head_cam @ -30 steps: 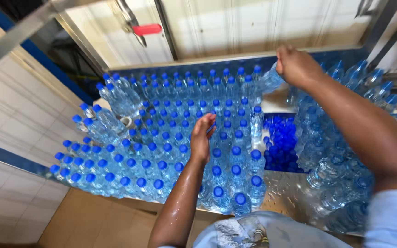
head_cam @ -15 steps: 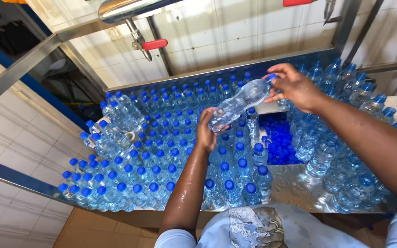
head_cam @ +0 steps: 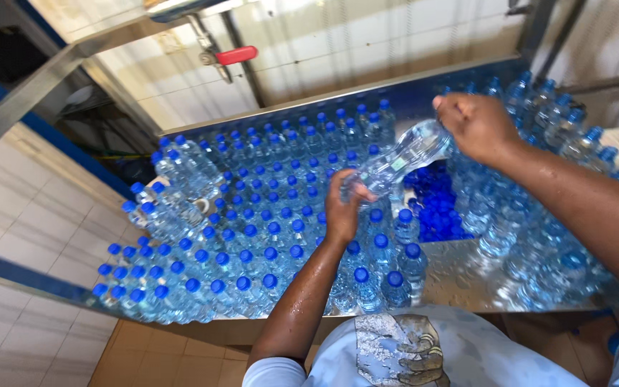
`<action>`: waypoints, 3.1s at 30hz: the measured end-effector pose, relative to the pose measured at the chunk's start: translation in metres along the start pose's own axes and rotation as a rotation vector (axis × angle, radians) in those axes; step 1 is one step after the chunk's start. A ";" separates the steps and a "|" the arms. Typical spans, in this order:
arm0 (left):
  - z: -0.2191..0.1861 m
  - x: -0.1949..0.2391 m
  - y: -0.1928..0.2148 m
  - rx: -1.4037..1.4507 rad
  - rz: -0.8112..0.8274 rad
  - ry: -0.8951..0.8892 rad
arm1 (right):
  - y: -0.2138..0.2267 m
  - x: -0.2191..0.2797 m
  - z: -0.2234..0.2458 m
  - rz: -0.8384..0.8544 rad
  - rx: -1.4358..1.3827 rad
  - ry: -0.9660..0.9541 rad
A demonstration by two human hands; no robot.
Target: The person takes blue caps from a container and screws them onto water bottles by hand, one by one, before placing the capped bottles into a larger array.
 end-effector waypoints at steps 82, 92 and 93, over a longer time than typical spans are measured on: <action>0.236 0.219 -0.161 -0.094 0.253 0.665 | -0.165 0.232 -0.016 0.526 0.373 0.335; 0.264 0.235 -0.123 -0.170 0.404 0.594 | -0.080 0.195 -0.023 0.581 -0.024 0.250; 0.261 0.236 -0.122 -0.194 0.440 0.592 | -0.059 0.195 -0.017 0.591 -0.001 0.274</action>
Point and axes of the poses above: each hand's wrist, its own x-axis away from the middle knuckle, its own y-axis out of the back of the hand, z = x × y, the point moved 9 cm from there along -x, towards the middle knuckle, and after that the axes turned 15 degrees about x, right-handed, at the moved point
